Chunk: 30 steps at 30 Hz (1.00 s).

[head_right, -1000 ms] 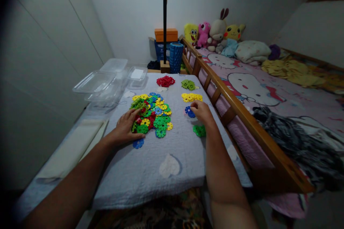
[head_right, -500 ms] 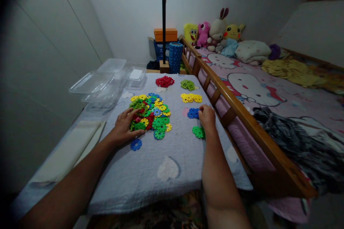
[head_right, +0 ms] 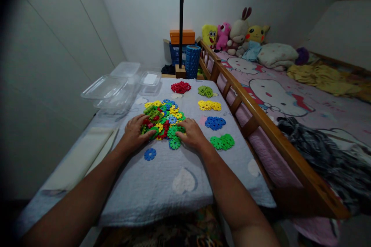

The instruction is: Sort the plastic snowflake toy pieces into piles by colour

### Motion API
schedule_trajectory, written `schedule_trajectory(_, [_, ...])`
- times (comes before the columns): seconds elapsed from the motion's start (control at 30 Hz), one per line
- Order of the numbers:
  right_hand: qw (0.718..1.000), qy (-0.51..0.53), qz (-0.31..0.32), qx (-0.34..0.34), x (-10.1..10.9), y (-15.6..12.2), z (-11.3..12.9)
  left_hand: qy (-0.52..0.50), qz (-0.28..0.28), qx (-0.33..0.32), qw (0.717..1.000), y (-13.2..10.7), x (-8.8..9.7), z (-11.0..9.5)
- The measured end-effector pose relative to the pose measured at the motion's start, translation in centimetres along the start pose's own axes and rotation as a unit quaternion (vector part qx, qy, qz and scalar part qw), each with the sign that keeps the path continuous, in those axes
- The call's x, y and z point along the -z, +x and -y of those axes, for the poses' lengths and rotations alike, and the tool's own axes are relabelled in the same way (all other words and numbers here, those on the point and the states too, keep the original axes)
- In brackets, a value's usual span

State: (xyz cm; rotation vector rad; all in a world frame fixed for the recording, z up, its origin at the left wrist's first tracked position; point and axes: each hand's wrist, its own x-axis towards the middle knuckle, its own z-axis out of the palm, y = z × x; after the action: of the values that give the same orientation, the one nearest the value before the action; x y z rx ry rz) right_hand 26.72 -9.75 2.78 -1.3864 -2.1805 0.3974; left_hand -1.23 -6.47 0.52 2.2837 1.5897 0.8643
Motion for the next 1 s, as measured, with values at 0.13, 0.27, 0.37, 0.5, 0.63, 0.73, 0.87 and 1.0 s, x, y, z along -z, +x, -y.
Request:
schedule_trajectory(0.13, [1.000, -0.030, 0.009, -0.004, -0.6, 0.0, 0.6, 0.002, 0.003, 0.001, 1.000, 0.1, 0.1, -0.2])
schedule_trajectory(0.27, [0.999, -0.039, 0.014, -0.012, -0.8, 0.1, 0.8, -0.010, 0.016, -0.017, 1.000, -0.1, 0.2, -0.5])
schedule_trajectory(0.37, [0.999, -0.037, 0.008, -0.013, -0.9, 0.2, 0.7, -0.007, 0.034, -0.029, 0.999, -0.4, 0.3, -0.8])
schedule_trajectory(0.5, [0.999, -0.045, 0.009, -0.004, -0.9, 0.2, 0.6, 0.016, 0.077, -0.043, 0.996, -0.6, 0.8, -1.1])
schedule_trajectory(0.63, [0.998, -0.060, -0.008, -0.002, -0.9, 0.1, 0.5, 0.025, 0.115, -0.051, 0.992, -0.9, 1.3, -0.8])
schedule_trajectory(0.73, [0.997, -0.069, -0.029, -0.007, -0.8, 0.1, 0.2, 0.028, 0.144, -0.060, 0.987, -1.2, 1.4, -0.6])
schedule_trajectory(0.87, [0.996, -0.061, -0.060, -0.030, -0.4, 0.0, -0.2, 0.039, 0.167, -0.080, 0.982, -1.5, 1.4, -0.5])
schedule_trajectory(1.0, [0.994, -0.032, -0.085, -0.064, 0.9, -0.2, -0.9, 0.050, 0.170, -0.076, 0.981, -1.5, 1.2, -0.5])
